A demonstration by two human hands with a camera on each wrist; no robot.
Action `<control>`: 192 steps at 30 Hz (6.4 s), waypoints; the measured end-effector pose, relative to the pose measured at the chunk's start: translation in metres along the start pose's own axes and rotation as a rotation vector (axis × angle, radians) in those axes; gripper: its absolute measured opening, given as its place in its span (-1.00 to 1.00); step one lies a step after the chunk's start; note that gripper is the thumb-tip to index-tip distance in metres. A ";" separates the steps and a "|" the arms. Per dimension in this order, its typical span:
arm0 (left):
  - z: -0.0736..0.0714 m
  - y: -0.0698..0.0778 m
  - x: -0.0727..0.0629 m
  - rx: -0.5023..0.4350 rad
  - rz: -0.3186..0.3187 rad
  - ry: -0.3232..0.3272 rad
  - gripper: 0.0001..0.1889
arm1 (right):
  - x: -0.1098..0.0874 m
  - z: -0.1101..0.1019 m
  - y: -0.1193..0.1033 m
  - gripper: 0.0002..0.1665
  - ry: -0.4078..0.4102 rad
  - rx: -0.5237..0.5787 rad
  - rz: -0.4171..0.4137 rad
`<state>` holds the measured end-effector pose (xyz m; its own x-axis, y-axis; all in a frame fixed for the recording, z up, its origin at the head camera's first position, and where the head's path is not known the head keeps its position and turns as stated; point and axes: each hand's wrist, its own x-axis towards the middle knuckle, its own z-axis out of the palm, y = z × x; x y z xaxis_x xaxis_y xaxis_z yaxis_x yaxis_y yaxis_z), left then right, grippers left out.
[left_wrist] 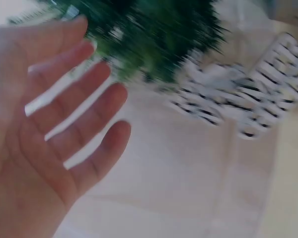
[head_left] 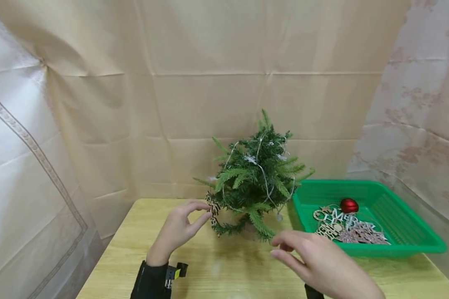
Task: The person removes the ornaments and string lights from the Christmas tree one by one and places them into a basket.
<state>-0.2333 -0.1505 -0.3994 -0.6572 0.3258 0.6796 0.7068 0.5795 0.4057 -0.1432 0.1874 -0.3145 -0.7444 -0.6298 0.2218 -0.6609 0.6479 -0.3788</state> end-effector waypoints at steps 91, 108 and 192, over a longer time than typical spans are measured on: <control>0.034 -0.105 -0.031 -0.898 -0.528 -0.275 -0.76 | 0.153 0.151 0.013 -0.35 0.174 0.168 0.260; 0.046 -0.103 -0.025 -1.120 -0.619 -0.218 -0.38 | 0.145 0.143 0.010 -0.81 0.213 0.097 0.226; 0.008 -0.061 0.028 -0.952 -0.445 0.851 -0.56 | 0.139 0.126 -0.035 -0.57 0.543 0.210 0.131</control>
<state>-0.2966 -0.1707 -0.4099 -0.7567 -0.5136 0.4044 0.6115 -0.3373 0.7158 -0.2117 0.0235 -0.3837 -0.7969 -0.2053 0.5682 -0.5689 0.5718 -0.5912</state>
